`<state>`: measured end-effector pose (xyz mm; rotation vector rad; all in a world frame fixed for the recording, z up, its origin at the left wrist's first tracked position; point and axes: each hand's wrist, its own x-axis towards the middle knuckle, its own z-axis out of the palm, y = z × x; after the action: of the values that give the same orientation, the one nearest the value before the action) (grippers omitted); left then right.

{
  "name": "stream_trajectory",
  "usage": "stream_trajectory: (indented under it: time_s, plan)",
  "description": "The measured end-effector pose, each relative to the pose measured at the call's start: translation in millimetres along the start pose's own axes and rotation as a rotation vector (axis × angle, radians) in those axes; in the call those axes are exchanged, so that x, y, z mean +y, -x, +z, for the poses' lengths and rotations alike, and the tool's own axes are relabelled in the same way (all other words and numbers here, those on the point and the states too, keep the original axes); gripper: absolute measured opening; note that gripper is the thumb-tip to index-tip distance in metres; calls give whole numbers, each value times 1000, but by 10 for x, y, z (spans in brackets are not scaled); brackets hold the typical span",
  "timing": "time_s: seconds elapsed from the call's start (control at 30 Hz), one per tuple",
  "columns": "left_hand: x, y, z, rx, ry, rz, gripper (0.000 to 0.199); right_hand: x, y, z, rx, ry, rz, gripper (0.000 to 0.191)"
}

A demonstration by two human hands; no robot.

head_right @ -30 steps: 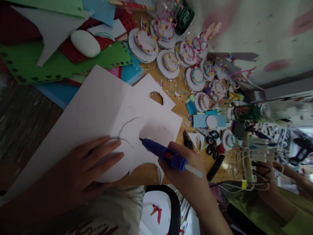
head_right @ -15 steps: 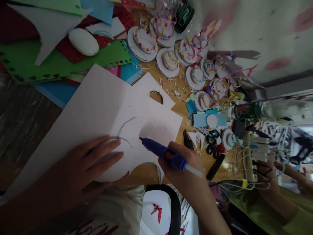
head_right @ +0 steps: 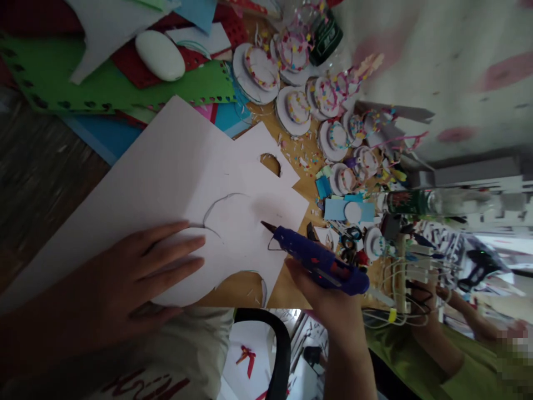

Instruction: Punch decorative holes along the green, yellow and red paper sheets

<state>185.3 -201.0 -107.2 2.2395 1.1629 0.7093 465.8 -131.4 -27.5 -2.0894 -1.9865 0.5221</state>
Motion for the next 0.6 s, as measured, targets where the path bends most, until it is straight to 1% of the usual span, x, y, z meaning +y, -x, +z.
stream_trajectory:
  time_s: [0.13, 0.3, 0.4, 0.6]
  plan:
    - [-4, -1, 33, 13, -45, 19, 37, -115, 34, 84, -55, -66, 27, 18]
    - [-21, 13, 35, 2, -56, 36, 41, -242, 2, 179, -108, 36, -10, 15]
    - [-27, 20, 34, 3, -52, 41, 41, -243, -25, 183, -125, 72, -40, 14]
    - [-14, 37, 25, 9, -36, 26, 40, -213, -37, 156, -112, 103, -64, 14]
